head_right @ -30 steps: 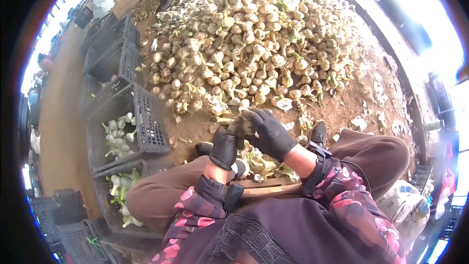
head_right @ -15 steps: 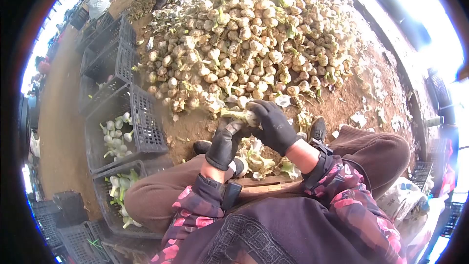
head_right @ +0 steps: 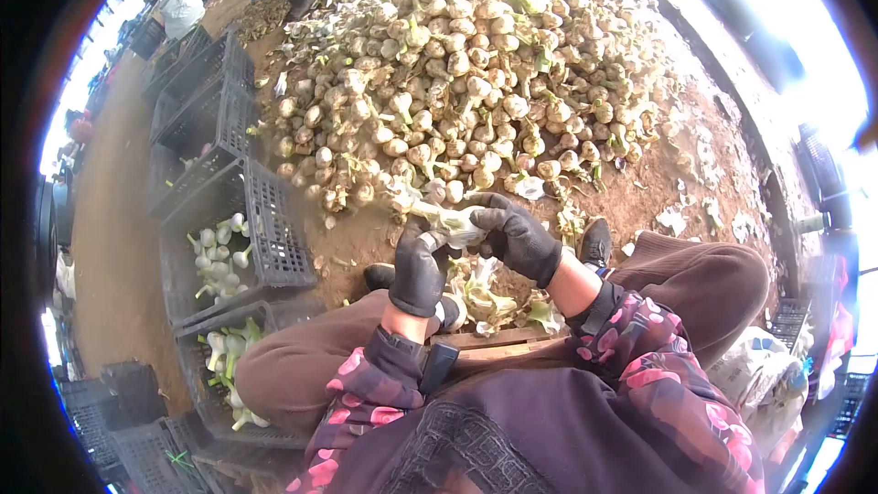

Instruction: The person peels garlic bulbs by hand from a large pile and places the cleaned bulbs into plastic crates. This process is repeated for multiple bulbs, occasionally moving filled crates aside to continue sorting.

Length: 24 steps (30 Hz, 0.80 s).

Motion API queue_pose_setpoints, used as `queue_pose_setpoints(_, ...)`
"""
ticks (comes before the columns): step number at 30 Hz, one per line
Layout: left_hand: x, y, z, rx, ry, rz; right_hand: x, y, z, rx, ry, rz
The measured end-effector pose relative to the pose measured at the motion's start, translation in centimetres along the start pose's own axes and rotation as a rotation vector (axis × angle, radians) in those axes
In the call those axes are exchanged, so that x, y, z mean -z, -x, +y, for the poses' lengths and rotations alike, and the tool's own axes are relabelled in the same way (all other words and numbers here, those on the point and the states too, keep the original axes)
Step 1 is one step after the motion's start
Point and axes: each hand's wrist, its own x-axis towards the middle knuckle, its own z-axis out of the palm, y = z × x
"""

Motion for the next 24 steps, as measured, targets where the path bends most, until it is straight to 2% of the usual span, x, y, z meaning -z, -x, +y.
queue_pose_setpoints(2,-1.2,0.5,1.1,-0.054,-0.133,-0.048,-0.3,-0.5,1.2,0.085,-0.136,0.143)
queue_pose_setpoints(3,-1.2,0.6,0.9,-0.049,-0.136,-0.054,-0.5,-0.7,2.0,0.089,-0.14,0.149)
queue_pose_setpoints(5,-1.1,0.6,0.6,-0.02,-0.184,-0.07,-0.9,-1.0,3.5,0.371,0.433,0.359)
queue_pose_setpoints(6,-0.8,0.6,0.4,-0.013,-0.198,-0.075,-2.4,-0.3,2.4,0.262,0.362,0.374)
queue_pose_setpoints(7,-0.5,0.6,0.3,-0.005,-0.212,-0.079,0.0,-1.2,3.8,0.265,0.358,0.376)
queue_pose_setpoints(8,-0.2,0.5,0.3,0.044,-0.043,-0.115,4.2,-2.7,6.4,0.241,0.391,0.258)
queue_pose_setpoints(9,-0.2,0.4,0.6,0.092,0.128,-0.151,3.5,-2.3,5.5,0.198,0.342,0.245)
queue_pose_setpoints(10,-0.5,0.5,0.8,0.061,-0.091,-0.127,2.8,-1.9,4.6,0.154,0.293,0.235)
queue_pose_setpoints(11,-0.5,0.5,0.3,0.06,-0.088,-0.128,2.0,-1.6,3.7,0.11,0.245,0.227)
queue_pose_setpoints(13,0.1,0.4,-1.5,0.095,-0.18,0.051,0.2,-1.0,2.1,0.099,-0.065,0.4)
queue_pose_setpoints(14,0.8,0.0,-1.6,0.147,-0.423,0.029,-0.5,-0.8,1.0,0.109,0.02,0.451)
queue_pose_setpoints(15,1.5,-0.4,-2.5,0.137,-0.423,0.027,-0.2,-1.1,1.0,0.118,0.024,0.446)
queue_pose_setpoints(17,2.5,-1.1,-3.9,-0.081,-1.221,-0.089,0.6,-1.5,1.0,0.253,-0.016,0.524)
queue_pose_setpoints(18,2.1,-0.9,-4.6,-0.095,-0.86,-0.014,0.2,-0.7,0.6,0.204,0.201,0.515)
queue_pose_setpoints(19,1.6,-1.1,-5.4,-0.099,-0.859,-0.016,0.9,-0.7,1.1,0.23,0.272,0.469)
queue_pose_setpoints(21,-1.4,-0.4,-2.9,-0.135,-0.117,0.133,-0.7,-0.2,0.9,0.185,0.284,0.519)
queue_pose_setpoints(22,-1.8,-0.3,-2.1,-0.27,-0.375,0.105,-0.7,-0.3,1.2,0.18,0.281,0.517)
queue_pose_setpoints(24,-0.1,-0.5,-3.9,-0.265,-0.464,0.163,-0.7,-0.5,2.4,0.298,0.341,0.449)
